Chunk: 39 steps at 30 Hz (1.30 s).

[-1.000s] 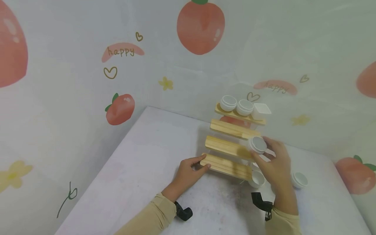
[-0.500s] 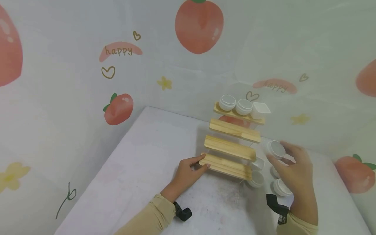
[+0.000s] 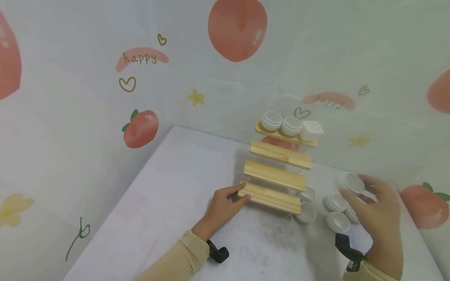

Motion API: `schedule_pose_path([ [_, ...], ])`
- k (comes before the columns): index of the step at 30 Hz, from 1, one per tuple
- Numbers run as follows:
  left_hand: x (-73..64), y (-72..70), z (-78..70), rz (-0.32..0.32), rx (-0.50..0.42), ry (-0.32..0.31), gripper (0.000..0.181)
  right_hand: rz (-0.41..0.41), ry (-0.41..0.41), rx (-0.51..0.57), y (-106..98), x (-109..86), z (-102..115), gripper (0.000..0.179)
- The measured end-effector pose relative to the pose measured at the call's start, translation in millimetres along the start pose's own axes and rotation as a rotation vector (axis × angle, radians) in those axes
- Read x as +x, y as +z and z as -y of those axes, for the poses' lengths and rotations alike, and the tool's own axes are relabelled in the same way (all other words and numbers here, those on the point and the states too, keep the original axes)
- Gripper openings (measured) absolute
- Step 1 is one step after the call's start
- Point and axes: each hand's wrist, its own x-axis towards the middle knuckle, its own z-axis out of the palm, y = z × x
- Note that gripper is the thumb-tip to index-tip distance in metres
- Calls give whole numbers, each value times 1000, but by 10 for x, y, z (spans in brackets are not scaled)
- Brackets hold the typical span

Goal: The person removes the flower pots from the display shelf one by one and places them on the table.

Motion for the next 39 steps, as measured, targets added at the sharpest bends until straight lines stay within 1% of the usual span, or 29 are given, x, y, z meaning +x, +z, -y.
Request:
schedule_pose_path([
  [4,3,-6,-15,-5,1,-1,53,17,57,12,-87,17,-74,73],
  [7,4,-6,-20,-4,3,-14,53,19,76,31,-140,30,-130,76],
  [12,4,1,-18,-6,4,-28,53,25,71,13,-209,48,-211,80],
  [16,10,7,-7,-7,4,-21,53,39,58,-22,-259,53,-281,81],
  [21,18,9,9,-10,8,-3,53,76,50,-116,-310,58,-353,84],
  [24,18,6,11,-12,7,-4,53,99,53,-138,-345,81,-365,86],
  [32,10,0,12,-13,10,-8,53,97,73,-168,-412,66,-388,84],
  [36,13,4,13,-14,18,-9,53,100,66,-190,-449,41,-422,79],
  [39,17,9,13,-13,12,-12,53,99,54,-215,-463,37,-490,76],
])
